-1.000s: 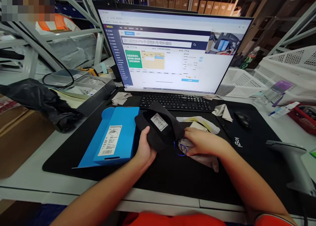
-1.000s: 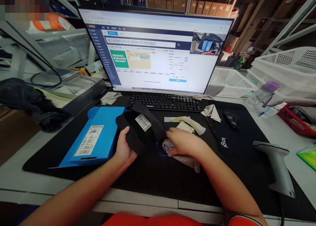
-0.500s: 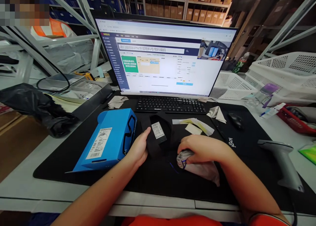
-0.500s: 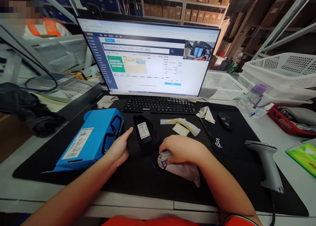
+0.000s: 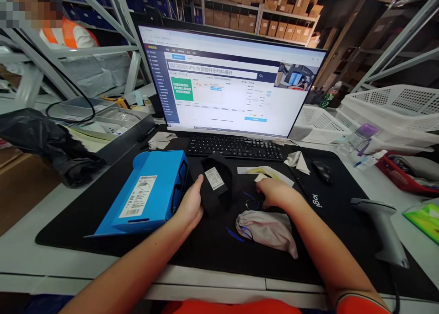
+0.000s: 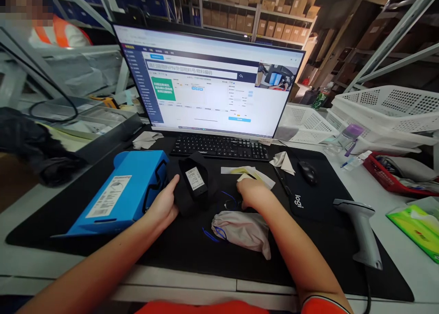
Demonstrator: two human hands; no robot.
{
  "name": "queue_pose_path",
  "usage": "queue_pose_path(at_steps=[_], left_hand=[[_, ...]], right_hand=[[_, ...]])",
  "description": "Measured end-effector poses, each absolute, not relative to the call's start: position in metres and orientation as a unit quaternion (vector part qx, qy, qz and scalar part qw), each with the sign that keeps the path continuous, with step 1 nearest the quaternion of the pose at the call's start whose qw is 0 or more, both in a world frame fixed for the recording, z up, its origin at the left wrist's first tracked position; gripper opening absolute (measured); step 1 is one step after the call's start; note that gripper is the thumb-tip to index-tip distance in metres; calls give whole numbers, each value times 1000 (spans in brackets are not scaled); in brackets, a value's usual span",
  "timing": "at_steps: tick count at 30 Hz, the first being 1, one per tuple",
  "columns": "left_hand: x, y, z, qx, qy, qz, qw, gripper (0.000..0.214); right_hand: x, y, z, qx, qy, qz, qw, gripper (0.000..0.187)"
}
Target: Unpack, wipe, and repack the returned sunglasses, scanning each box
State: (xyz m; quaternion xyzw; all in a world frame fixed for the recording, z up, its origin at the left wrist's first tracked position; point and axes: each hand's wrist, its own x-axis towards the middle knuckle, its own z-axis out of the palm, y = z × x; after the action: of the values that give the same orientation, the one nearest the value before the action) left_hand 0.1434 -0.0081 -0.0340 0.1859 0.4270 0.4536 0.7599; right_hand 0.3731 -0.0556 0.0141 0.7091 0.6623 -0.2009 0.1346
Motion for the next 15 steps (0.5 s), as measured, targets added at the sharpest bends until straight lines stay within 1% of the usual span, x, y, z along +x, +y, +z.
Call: queue_pose_path(at_steps=[2,4,7,9,11,15], left_hand=[[143,-8,-35,190,421,453,763,39],[143,-7,-37,194,416,453,764,39],[143,-6,-42,198,418,461,758,37],[143,-6,-44,194,420,468,753,36],[143,-6,-45,188,420,470,753,36],[143,-6,-47,185,415,472,755,36]], right_hand=[[360,-52,8,715,651,-191,169,43],[354,-51,6,713,648,-187,190,32],[357,-54,9,708,651,-184,203,16],[361,-56,10,707,655,-176,199,12],[365,-55,10,715,658,-150,183,13],[368,-49,1,761,626,-73,155,29]])
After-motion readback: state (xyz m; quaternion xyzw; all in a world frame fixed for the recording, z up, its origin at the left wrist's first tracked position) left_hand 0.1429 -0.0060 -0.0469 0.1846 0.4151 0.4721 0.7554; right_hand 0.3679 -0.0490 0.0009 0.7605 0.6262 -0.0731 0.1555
